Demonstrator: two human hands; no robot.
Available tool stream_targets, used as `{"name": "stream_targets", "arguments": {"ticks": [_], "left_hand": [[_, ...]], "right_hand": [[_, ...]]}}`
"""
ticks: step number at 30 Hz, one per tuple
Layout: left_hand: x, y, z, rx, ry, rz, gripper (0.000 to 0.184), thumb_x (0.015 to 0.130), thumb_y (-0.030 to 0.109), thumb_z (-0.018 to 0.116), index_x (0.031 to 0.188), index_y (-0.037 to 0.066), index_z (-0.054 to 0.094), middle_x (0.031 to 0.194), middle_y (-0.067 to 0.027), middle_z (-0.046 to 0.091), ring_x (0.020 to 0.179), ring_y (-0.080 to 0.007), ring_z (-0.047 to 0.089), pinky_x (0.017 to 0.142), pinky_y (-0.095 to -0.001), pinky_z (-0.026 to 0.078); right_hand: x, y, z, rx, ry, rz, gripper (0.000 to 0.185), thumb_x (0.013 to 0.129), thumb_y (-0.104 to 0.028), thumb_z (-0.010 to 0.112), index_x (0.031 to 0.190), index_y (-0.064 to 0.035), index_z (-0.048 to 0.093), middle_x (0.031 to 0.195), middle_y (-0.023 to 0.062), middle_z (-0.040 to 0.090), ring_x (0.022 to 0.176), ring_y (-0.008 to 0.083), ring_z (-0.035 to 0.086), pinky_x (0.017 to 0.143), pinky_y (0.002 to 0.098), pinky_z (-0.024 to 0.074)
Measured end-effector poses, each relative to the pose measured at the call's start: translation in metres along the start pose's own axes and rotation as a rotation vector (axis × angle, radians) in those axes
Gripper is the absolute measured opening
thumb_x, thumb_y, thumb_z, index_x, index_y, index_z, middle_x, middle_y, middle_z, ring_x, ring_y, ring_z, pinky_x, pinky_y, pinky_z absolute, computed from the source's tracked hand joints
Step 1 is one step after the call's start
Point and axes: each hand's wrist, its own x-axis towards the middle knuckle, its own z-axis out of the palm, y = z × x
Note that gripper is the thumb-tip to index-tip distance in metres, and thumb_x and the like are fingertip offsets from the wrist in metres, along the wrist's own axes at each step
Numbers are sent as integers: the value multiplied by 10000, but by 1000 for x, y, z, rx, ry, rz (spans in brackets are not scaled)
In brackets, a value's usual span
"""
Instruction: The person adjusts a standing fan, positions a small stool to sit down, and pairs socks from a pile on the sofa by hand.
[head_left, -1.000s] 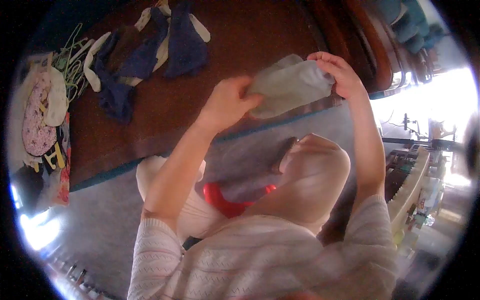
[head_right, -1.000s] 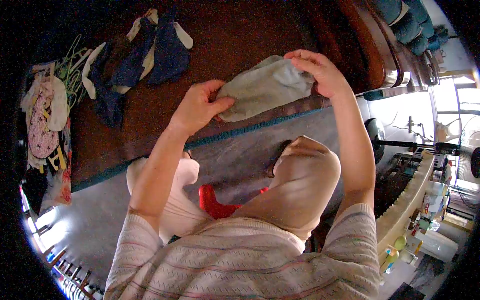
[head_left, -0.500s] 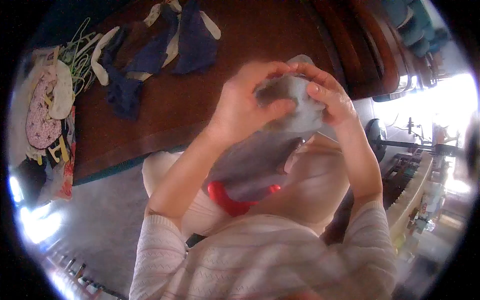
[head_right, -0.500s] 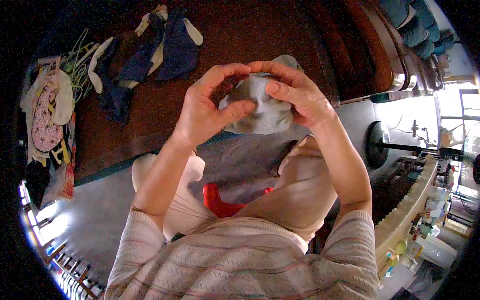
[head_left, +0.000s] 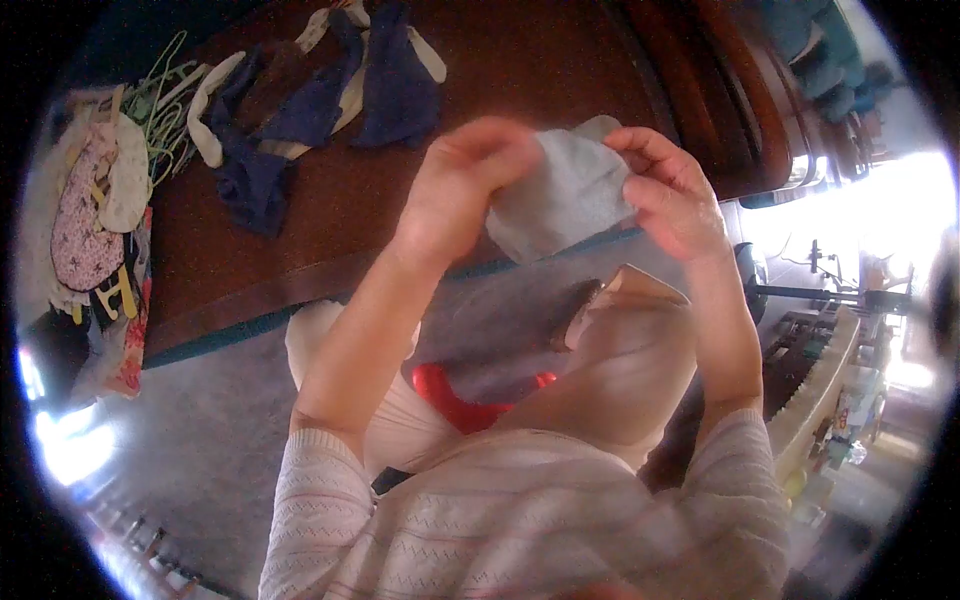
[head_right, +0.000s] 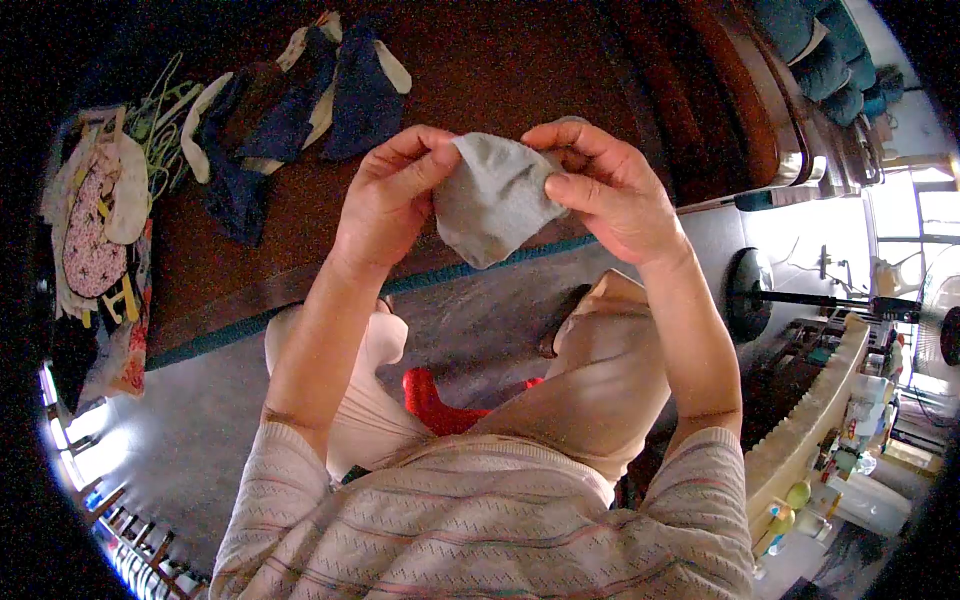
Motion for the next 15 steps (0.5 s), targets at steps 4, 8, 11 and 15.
{"name": "stream_targets", "arguments": {"ticks": [4, 8, 11, 15], "left_hand": [[1, 4, 5, 181, 123, 108, 143, 766, 122, 626, 882, 50, 584, 839, -6, 581, 754, -90, 528, 710, -227, 415], [-9, 9, 18, 558, 99, 435, 179, 724, 111, 663, 869, 33, 592, 867, -37, 568, 801, -119, 521, 735, -240, 411], [-6, 5, 13, 861, 37, 586, 220, 695, 84, 677, 894, 33, 598, 912, -67, 549, 870, -142, 508, 761, -239, 407], [-2, -1, 4, 651, 59, 507, 173, 736, 87, 643, 900, 47, 602, 932, -49, 556, 879, -134, 515, 778, -250, 408]], "right_hand": [[-1, 4, 3, 117, 27, -19, 308, 784, -36, 555, 1083, 1, 490, 955, 45, 558, 855, 104, 523, 788, 233, 414], [0, 10, 2, 170, 40, 8, 279, 803, -41, 536, 1075, 8, 501, 966, 58, 562, 852, 112, 536, 772, 239, 427], [1, 7, 10, 177, 16, 46, 282, 809, -39, 526, 1085, 13, 499, 961, 65, 565, 845, 116, 544, 749, 238, 439], [2, 10, 18, -40, 118, 1, 271, 802, -42, 538, 1066, 19, 518, 931, 71, 572, 819, 115, 547, 724, 236, 451]]}}
